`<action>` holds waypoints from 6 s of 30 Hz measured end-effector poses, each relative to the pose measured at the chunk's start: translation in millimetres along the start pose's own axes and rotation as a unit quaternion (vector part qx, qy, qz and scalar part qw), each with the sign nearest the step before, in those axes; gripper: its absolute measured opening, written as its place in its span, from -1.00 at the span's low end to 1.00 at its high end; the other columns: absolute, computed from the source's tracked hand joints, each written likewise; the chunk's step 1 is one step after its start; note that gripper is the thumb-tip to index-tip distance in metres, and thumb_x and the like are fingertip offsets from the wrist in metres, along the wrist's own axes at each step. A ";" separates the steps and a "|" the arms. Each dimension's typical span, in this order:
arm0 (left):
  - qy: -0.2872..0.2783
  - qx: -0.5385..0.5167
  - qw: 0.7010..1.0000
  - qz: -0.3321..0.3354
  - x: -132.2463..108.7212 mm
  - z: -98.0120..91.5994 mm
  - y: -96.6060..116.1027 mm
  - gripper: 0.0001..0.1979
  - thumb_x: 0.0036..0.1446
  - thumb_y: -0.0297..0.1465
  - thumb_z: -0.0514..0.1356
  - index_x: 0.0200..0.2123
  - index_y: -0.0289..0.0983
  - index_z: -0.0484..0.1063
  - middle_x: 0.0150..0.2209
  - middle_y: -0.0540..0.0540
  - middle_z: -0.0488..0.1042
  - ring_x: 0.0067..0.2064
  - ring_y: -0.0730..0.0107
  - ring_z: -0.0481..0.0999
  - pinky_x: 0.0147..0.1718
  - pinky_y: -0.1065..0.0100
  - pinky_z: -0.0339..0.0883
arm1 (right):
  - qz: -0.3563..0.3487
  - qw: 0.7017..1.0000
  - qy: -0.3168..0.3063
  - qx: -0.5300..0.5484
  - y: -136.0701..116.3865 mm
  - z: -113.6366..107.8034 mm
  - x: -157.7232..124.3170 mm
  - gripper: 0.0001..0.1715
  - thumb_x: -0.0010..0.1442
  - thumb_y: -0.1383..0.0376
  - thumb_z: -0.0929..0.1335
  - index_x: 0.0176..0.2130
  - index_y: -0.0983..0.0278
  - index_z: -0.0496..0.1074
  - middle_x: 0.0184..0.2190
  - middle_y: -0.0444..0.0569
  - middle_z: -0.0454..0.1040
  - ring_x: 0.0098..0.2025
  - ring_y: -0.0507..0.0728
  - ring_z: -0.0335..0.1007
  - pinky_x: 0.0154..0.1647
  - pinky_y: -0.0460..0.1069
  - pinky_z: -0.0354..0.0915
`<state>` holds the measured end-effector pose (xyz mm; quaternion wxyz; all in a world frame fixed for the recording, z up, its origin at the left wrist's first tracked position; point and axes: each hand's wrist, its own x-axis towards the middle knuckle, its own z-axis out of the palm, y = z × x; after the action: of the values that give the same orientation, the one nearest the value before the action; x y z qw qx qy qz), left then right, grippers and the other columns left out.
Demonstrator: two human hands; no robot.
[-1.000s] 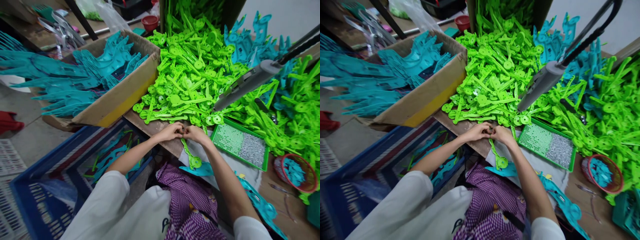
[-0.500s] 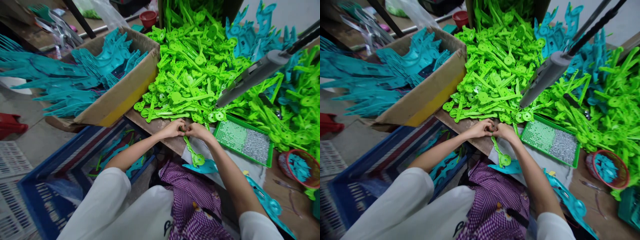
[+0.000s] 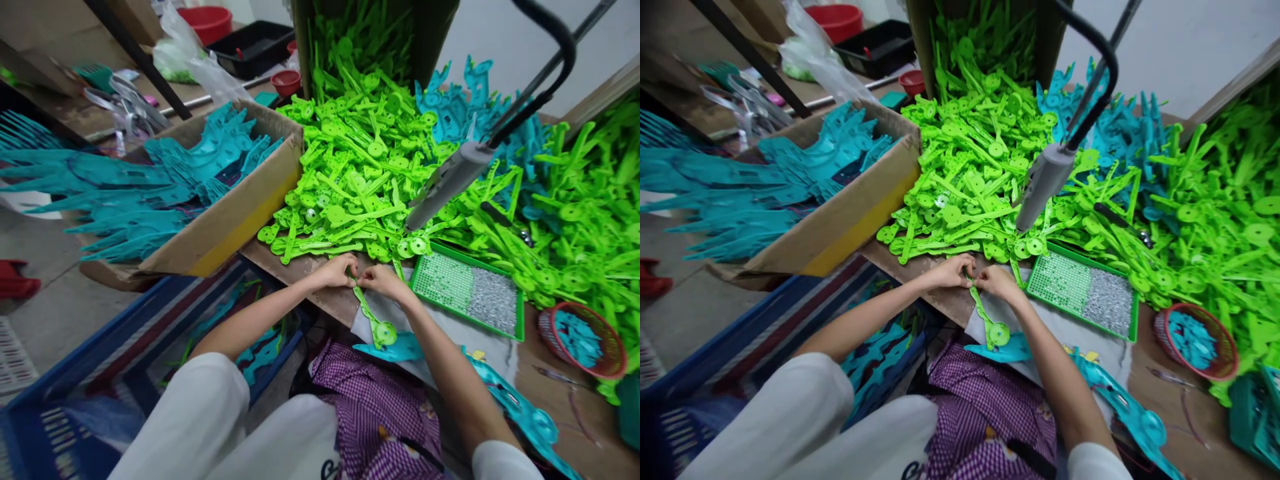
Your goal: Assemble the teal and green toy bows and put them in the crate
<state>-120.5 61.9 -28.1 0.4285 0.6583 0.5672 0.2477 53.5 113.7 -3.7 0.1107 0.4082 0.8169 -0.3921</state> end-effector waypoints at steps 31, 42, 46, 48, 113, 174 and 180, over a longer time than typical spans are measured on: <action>0.016 -0.027 0.998 0.062 -8.3 3.2 -2.9 -0.75 -0.20 -0.46 0.42 -0.47 -0.32 0.39 -0.21 -0.09 0.37 -0.23 0.39 0.40 -0.30 0.40 0.29 | -0.003 0.983 0.143 -0.113 -23.0 55.9 -82.2 -0.66 0.35 0.18 0.13 -0.03 0.25 0.33 -0.20 0.05 0.56 -0.19 0.17 0.49 -0.23 0.00 0.15; 0.025 -0.019 0.997 0.064 -8.5 6.9 -4.5 -0.76 -0.19 -0.50 0.41 -0.48 -0.32 0.37 -0.17 -0.11 0.35 -0.17 0.34 0.42 -0.20 0.34 0.29 | -0.047 0.988 0.125 0.081 -4.0 45.7 -95.9 -0.73 0.26 0.22 0.22 -0.13 0.26 0.41 -0.17 0.02 0.50 -0.15 0.15 0.42 -0.16 0.00 0.24; 0.031 -0.022 0.997 0.065 -8.7 7.7 -5.0 -0.76 -0.19 -0.50 0.40 -0.49 -0.31 0.38 -0.20 -0.08 0.36 -0.19 0.35 0.42 -0.21 0.35 0.29 | -0.092 0.973 0.067 0.199 2.3 39.4 -95.0 -0.65 0.25 0.17 0.22 -0.11 0.26 0.47 -0.15 0.02 0.54 -0.15 0.12 0.43 -0.14 -0.02 0.27; 0.031 -0.027 0.997 0.064 -8.6 8.1 -5.6 -0.76 -0.19 -0.49 0.40 -0.48 -0.31 0.38 -0.20 -0.08 0.36 -0.21 0.37 0.42 -0.23 0.36 0.30 | -0.064 0.970 0.051 0.228 7.8 38.3 -89.2 -0.68 0.18 0.15 0.28 -0.22 0.29 0.50 -0.27 0.01 0.57 -0.24 0.12 0.45 -0.21 -0.03 0.28; 0.033 -0.016 0.997 0.072 -5.3 8.4 -7.8 -0.74 -0.20 -0.47 0.41 -0.47 -0.30 0.37 -0.21 -0.08 0.34 -0.18 0.33 0.42 -0.17 0.30 0.31 | -0.016 0.977 -0.133 0.165 32.5 12.1 -36.2 -0.80 -0.10 0.20 0.35 -0.52 0.31 0.41 -0.64 -0.21 0.27 -0.58 -0.07 0.05 -0.55 -0.11 -0.01; -0.111 0.014 0.984 0.137 -12.3 -9.8 7.8 -0.75 0.00 -0.30 0.35 -0.19 -0.17 0.59 -0.12 -0.14 0.53 -0.09 0.27 0.49 -0.05 0.31 0.25 | -0.104 0.993 -0.001 -0.064 14.6 21.9 -74.3 -0.49 0.26 0.27 0.24 0.18 0.04 0.21 -0.01 0.00 0.38 -0.14 0.15 0.40 -0.18 -0.04 0.18; -0.108 0.029 0.984 0.139 -12.9 -8.6 6.5 -0.79 0.08 -0.29 0.29 -0.20 -0.20 0.60 -0.12 -0.16 0.52 -0.09 0.28 0.48 -0.04 0.32 0.24 | -0.106 0.992 0.005 -0.071 13.4 22.4 -74.2 -0.50 0.26 0.26 0.24 0.18 0.03 0.23 0.03 -0.01 0.38 -0.07 0.16 0.41 -0.17 -0.04 0.19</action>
<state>-127.0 52.1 -16.1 0.4296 0.7658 0.4272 0.2157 108.1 59.1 11.1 0.0928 0.3126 0.8818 -0.3408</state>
